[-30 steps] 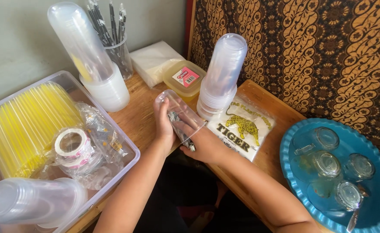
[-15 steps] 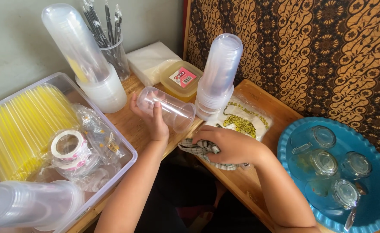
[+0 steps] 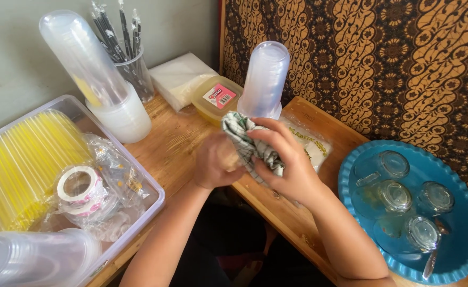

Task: Cleaning plastic cups with a cloth and stacking them on a table

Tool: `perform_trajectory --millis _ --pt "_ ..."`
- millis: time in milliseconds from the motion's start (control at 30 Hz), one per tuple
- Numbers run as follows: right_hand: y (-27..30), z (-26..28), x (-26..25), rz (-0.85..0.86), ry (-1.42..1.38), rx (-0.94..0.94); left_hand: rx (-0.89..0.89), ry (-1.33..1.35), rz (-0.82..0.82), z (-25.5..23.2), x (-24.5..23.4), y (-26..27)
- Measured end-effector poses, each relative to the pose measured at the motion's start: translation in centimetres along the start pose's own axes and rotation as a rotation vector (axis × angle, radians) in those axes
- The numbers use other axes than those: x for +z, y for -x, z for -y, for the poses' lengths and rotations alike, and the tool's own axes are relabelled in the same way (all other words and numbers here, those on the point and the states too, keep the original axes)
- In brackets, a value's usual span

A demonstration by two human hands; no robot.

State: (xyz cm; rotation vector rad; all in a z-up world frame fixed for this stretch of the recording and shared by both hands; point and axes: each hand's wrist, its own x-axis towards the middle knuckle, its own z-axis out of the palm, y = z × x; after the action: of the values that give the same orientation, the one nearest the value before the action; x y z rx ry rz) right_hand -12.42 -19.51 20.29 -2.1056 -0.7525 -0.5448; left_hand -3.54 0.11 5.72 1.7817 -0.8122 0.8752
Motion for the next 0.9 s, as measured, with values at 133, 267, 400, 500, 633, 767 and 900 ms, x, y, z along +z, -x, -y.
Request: perform_trajectory --millis 133,267,400,500,633,767,900 --pt "-0.1 0.3 0.5 0.084 0.171 -0.035 -0.071 0.057 0.078 -3.0 -0.4 -1.9" --pt "-0.5 0.9 0.5 0.14 0.275 -0.158 -0.066 0.165 0.161 -5.3 -1.6 -4.1" --pt "-0.9 2.3 -0.2 0.205 0.245 -0.215 0.032 0.3 0.12 -4.3 -1.0 -3.9" --pt "-0.9 1.6 -0.3 0.236 0.161 -0.276 0.104 0.399 0.092 -3.2 -0.5 -3.2" --pt "-0.8 0.5 0.2 0.215 0.1 -0.294 0.098 0.429 0.108 -0.5 0.4 -0.9" --pt "-0.8 0.0 2.0 0.087 0.217 -0.246 0.073 0.413 0.107 -0.8 0.2 -0.9" --pt "-0.2 -0.1 3.1 -0.014 0.403 -0.169 0.047 0.399 0.117 -1.2 0.2 -0.9"
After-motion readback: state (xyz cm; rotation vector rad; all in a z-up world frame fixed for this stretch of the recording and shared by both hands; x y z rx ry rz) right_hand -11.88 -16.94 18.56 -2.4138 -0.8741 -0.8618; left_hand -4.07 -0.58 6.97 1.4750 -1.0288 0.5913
